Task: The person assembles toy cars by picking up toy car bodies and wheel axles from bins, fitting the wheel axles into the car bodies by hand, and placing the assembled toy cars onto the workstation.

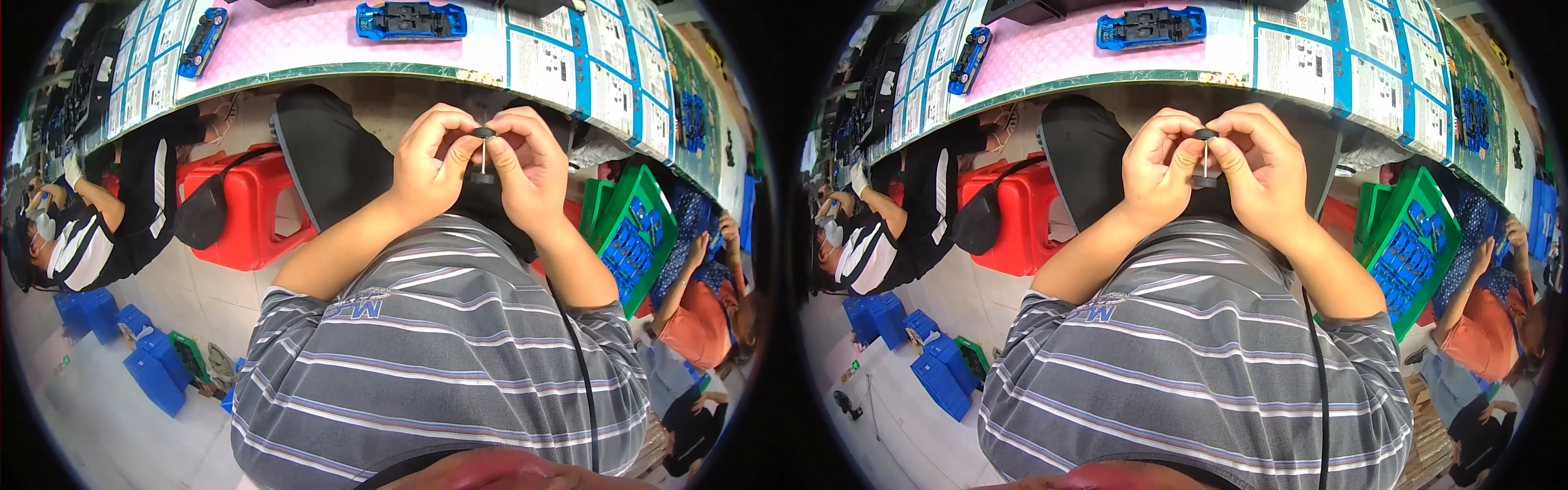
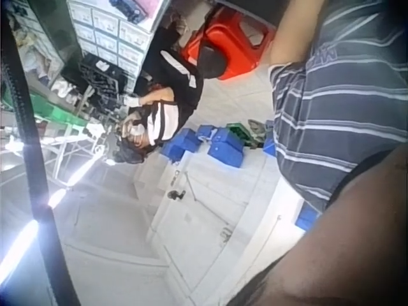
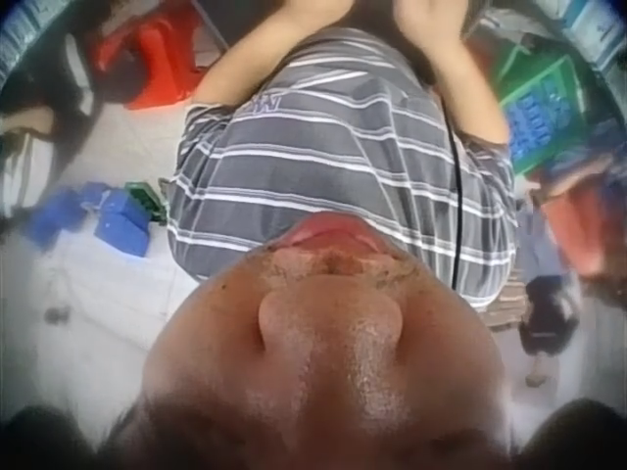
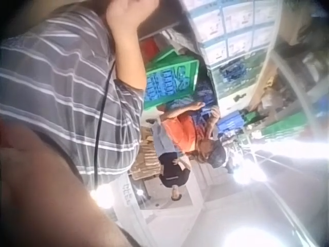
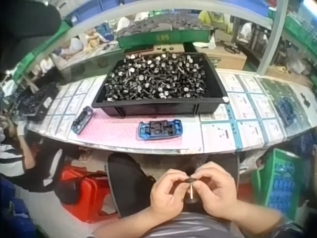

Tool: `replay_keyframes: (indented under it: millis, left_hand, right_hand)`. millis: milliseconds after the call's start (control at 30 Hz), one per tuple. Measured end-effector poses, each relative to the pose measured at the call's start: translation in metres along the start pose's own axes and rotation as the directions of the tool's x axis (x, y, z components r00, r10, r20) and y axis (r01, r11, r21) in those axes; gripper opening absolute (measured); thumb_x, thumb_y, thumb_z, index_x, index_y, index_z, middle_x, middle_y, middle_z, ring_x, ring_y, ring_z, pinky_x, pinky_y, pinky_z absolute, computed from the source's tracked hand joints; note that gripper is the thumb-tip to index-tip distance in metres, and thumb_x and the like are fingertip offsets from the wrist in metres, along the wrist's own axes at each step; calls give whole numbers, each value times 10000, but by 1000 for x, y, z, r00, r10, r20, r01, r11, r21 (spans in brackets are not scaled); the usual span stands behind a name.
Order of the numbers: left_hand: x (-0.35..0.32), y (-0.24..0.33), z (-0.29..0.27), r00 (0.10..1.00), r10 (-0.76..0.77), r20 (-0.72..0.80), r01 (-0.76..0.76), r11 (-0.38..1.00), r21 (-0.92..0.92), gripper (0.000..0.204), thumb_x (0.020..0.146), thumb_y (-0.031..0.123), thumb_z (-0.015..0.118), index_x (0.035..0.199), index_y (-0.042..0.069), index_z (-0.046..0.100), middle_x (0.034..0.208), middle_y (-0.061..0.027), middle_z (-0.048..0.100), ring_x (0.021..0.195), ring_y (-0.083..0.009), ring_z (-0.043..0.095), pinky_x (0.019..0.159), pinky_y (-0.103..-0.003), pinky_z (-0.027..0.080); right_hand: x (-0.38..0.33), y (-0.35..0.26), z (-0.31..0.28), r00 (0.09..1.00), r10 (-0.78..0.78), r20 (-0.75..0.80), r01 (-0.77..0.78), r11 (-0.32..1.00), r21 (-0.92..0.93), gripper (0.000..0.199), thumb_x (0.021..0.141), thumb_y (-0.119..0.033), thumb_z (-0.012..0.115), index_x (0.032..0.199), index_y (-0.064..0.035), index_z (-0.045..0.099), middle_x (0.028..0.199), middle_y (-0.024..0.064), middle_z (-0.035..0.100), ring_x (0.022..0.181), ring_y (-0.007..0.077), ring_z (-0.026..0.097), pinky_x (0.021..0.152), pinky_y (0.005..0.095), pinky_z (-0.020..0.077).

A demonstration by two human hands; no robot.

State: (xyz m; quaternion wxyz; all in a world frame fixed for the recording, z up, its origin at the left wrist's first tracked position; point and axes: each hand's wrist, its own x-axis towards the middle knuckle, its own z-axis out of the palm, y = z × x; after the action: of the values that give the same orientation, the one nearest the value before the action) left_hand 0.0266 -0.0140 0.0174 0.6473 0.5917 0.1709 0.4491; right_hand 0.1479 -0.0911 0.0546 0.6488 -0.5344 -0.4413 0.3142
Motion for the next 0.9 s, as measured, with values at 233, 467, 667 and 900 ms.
replay_keyframes:
  millis: [233, 467, 667, 900]
  left_hand:
    - [10, -1, -13, 968, 242, 70, -252, 913, 321, 163, 944, 130, 668, 962, 3, 567, 839, -113, 582, 684, -211, 596, 607, -298, 487]
    - [10, -8, -20, 1000, 8, -23, -6, 995, 95, 159, 959, 126, 650, 986, -1, 559, 883, -83, 572, 732, -152, 574, 649, -274, 478]
    - [18, -11, -32, 999, -28, -45, 34, 989, 147, 146, 969, 114, 634, 1006, -13, 573, 918, -63, 580, 769, -121, 567, 693, -254, 476]
    - [26, -22, -49, 961, -208, -183, 222, 973, 60, 222, 993, 147, 620, 1142, -12, 575, 928, 3, 559, 758, -42, 494, 699, -183, 441]
  right_hand:
    - [1, 1, -1, 994, 81, 72, -86, 993, 75, 104, 942, 16, 624, 1039, 52, 619, 979, 95, 596, 748, 124, 649, 653, 242, 549]
    - [17, -6, -3, 953, 100, 288, -157, 971, 182, 580, 748, -100, 849, 1232, 22, 552, 1143, 75, 531, 976, 154, 607, 835, 291, 528]
    - [49, -6, -11, 935, 103, 340, -28, 975, -219, 593, 704, -66, 865, 1209, 10, 563, 1104, 75, 557, 950, 154, 610, 863, 305, 511]
    - [159, 23, -21, 910, -235, 342, 413, 592, -692, 489, 696, -198, 860, 1092, 0, 651, 1027, 138, 661, 954, 294, 660, 854, 361, 528]
